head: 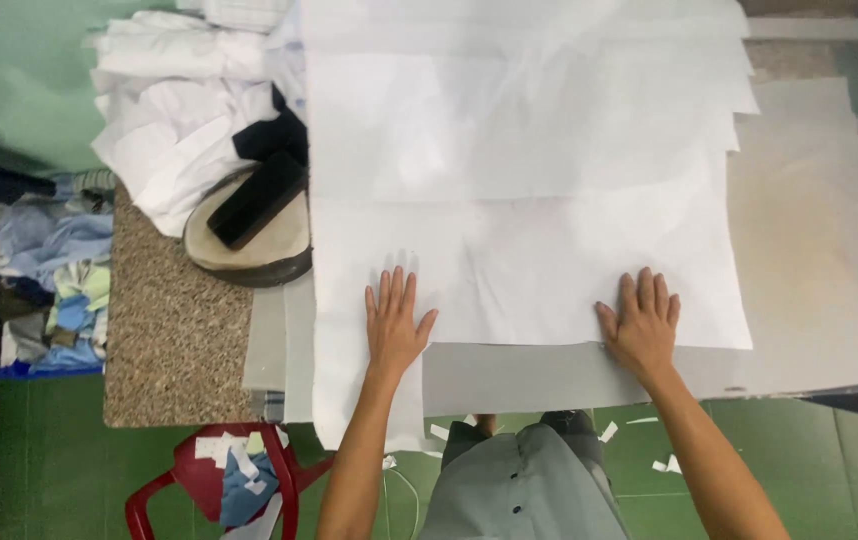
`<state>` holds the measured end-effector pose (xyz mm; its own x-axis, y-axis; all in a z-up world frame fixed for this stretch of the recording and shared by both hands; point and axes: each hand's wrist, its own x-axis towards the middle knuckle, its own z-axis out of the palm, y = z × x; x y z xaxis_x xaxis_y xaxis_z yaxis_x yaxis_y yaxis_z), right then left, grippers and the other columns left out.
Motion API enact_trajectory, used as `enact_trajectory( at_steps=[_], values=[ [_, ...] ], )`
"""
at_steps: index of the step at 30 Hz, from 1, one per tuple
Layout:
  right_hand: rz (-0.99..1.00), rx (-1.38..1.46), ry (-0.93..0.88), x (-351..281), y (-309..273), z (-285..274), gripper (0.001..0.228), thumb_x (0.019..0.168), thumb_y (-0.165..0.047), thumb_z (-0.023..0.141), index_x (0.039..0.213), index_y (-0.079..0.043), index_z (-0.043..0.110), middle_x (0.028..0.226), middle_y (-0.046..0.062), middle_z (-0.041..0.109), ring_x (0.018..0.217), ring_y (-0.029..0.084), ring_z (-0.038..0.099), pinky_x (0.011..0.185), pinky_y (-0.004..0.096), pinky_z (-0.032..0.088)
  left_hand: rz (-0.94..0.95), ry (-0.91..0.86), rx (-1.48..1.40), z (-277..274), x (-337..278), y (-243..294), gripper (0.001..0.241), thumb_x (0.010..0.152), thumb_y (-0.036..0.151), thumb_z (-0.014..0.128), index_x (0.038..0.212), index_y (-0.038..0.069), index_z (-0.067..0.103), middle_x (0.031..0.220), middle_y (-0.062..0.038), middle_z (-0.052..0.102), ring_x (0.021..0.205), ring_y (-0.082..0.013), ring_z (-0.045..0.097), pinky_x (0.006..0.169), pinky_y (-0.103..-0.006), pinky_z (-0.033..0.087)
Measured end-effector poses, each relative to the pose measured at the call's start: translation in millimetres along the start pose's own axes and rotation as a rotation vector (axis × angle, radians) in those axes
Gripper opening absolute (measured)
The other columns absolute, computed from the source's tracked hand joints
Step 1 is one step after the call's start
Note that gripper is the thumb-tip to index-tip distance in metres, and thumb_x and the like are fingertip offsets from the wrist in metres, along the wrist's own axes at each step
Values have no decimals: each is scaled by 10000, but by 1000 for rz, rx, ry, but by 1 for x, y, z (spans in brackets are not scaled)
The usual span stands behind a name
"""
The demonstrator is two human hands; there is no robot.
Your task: The person cuts a small white paper strip using shears, then places the shears down. They unfold a larger sheet of white paper, smooth it out, and use a ruler and pencil to draw straight lines on the paper.
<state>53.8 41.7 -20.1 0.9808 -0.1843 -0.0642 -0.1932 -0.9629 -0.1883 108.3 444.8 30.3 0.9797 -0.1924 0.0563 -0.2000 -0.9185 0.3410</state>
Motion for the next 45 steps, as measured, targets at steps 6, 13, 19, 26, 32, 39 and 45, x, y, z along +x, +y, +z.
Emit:
enact_trajectory(
  at_steps=[6,13,19,26,32,39,45],
  values=[
    [-23,-27,25,5,14,-1,656,1081,-591,355,1562,-172,508,1694,109,364,1586,299,241,1281,472,57,-84,-181,46,3,-5,19,650,1033,487,464,1559,109,408,1655,-183,295,1544,-366,215,1238,-598,55],
    [93,78,191,31,44,-55,1011,871,-660,638,1541,74,450,1594,324,387,1467,460,354,1156,581,296,-107,211,-17,43,-15,-27,669,907,402,697,1485,110,527,1617,-174,387,1497,-345,332,1222,-551,207],
    [507,249,-168,83,112,-53,1348,654,-657,875,1570,59,193,1260,405,627,1085,546,659,849,652,513,-836,236,35,3,-8,-79,1234,697,644,835,1616,103,214,1380,-223,508,1289,-398,473,997,-573,421],
    [-215,166,467,141,164,-88,324,1141,-323,803,987,-62,691,844,119,668,720,303,643,613,421,457,-860,265,-873,-70,-23,-14,353,931,276,690,1171,19,720,1132,-60,730,1024,-147,657,929,-267,511],
    [-471,327,836,225,46,-234,314,1133,-129,813,1260,68,605,1086,225,634,964,407,603,758,484,449,-935,1170,-1005,-49,-95,61,36,982,81,610,953,90,591,848,-17,622,770,-143,577,629,-324,515],
    [-570,245,609,163,-64,-263,875,1225,-336,742,1661,12,68,1702,266,43,1627,470,105,1366,668,213,-1249,1094,-1664,85,-62,212,219,1020,265,554,1090,58,578,1045,-139,694,948,-259,675,837,-437,590],
    [-697,250,192,38,-28,-205,675,874,-267,758,1432,41,537,1480,309,494,1440,493,399,1152,620,301,-1233,102,-1800,56,-51,304,538,1060,435,540,1406,38,434,1157,-88,512,984,-216,604,997,-404,518]
  ],
)
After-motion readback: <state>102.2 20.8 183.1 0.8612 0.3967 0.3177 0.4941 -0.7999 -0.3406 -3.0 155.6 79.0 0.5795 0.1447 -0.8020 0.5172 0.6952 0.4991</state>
